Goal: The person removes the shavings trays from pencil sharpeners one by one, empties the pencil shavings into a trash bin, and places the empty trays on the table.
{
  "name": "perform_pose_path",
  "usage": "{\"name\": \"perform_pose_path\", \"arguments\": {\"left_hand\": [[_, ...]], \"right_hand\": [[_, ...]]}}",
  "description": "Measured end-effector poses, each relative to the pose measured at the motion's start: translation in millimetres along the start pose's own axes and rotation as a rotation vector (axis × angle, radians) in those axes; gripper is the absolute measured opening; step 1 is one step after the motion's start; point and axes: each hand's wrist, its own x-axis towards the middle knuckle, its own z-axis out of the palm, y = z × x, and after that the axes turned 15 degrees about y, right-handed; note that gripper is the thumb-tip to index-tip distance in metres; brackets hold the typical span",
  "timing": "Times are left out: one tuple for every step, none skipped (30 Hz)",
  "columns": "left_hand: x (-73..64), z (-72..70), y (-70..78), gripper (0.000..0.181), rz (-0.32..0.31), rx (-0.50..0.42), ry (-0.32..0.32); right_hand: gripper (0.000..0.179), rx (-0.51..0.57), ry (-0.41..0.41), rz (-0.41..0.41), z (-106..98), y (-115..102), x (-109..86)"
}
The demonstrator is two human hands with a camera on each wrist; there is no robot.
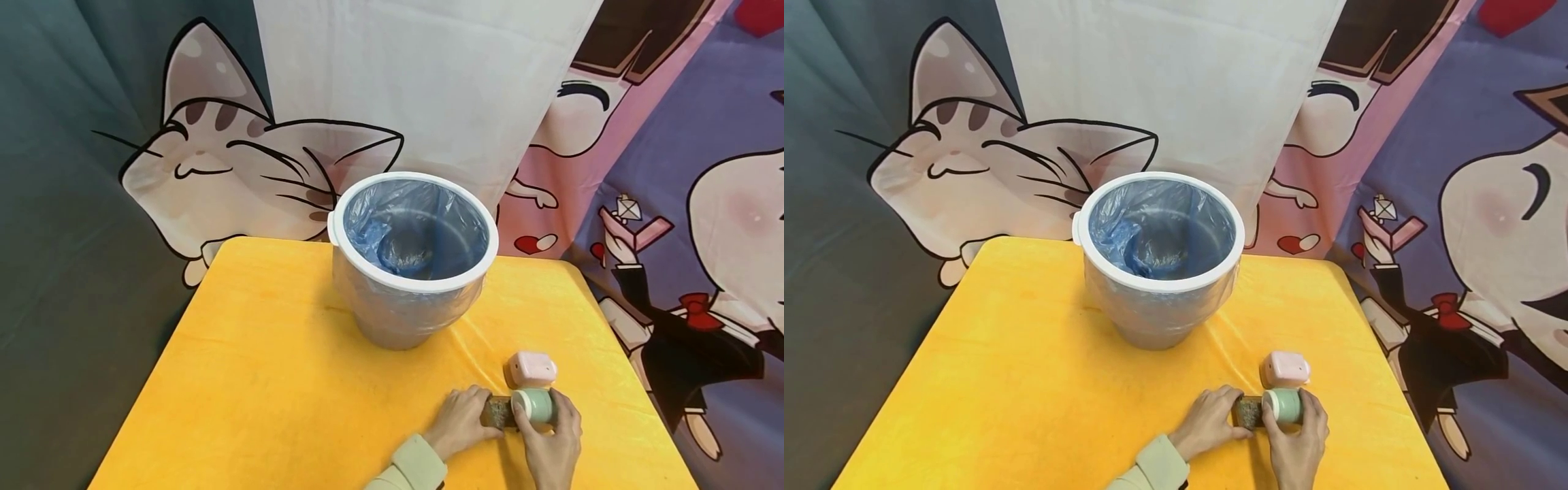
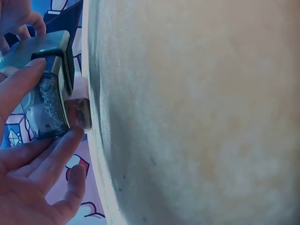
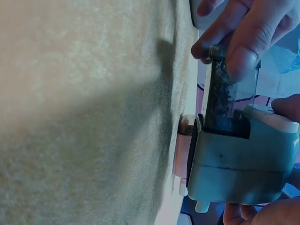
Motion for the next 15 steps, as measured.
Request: {"name": "perform_pose_path", "arguments": {"left_hand": [[0.0,-0.2,-0.6,0.057,-0.003,0.0,0.004],[0.0,-0.5,-1.4,0.057,-0.004,0.0,0.007],[0.0,-0.8,-2.0,0.057,-0.007,-0.002,0.01],[0.0,-1.1,-2.6,0.056,-0.011,-0.006,0.01],[0.2,-1.5,-3.1,0.056,-0.016,-0.014,0.007],[0.3,-1.8,-3.5,0.056,-0.024,-0.025,0.003],[0.4,-2.1,-3.7,0.056,-0.033,-0.037,-0.006],[0.5,-2.3,-3.8,0.056,-0.044,-0.045,-0.016],[0.4,-2.5,-3.9,0.056,-0.058,-0.053,-0.028],[0.4,-2.8,-3.9,0.056,-0.073,-0.06,-0.041],[0.3,-3.0,-4.0,0.057,-0.088,-0.067,-0.053],[0.4,-3.4,-4.0,0.057,-0.104,-0.074,-0.063],[0.3,-3.8,-4.1,0.056,-0.118,-0.08,-0.072],[0.5,-4.5,-4.0,0.056,-0.13,-0.084,-0.077],[0.6,-5.2,-4.0,0.056,-0.139,-0.089,-0.08]], "right_hand": [[0.066,0.002,0.004,-0.003,0.1,0.2,0.4],[0.066,0.003,0.008,-0.007,0.2,0.4,0.7],[0.065,0.003,0.013,-0.01,0.2,0.7,1.1],[0.065,0.005,0.016,-0.011,0.1,1.1,1.5],[0.065,0.005,0.018,-0.011,0.0,1.3,1.8],[0.065,0.006,0.021,-0.01,-0.1,1.6,2.1],[0.064,0.004,0.021,-0.011,-0.3,2.1,2.4],[0.064,0.003,0.02,-0.01,-0.4,2.5,2.7],[0.065,0.004,0.018,-0.006,-0.7,2.9,2.9],[0.065,0.004,0.014,-0.003,-0.9,3.4,3.1],[0.065,0.001,0.012,0.0,-0.9,3.8,3.2],[0.065,-0.001,0.011,0.003,-1.0,4.4,3.5],[0.066,-0.003,0.008,0.007,-1.0,5.0,3.8],[0.066,-0.005,0.007,0.01,-1.0,5.6,4.0],[0.066,-0.005,0.008,0.012,-1.0,6.3,4.3]]}}
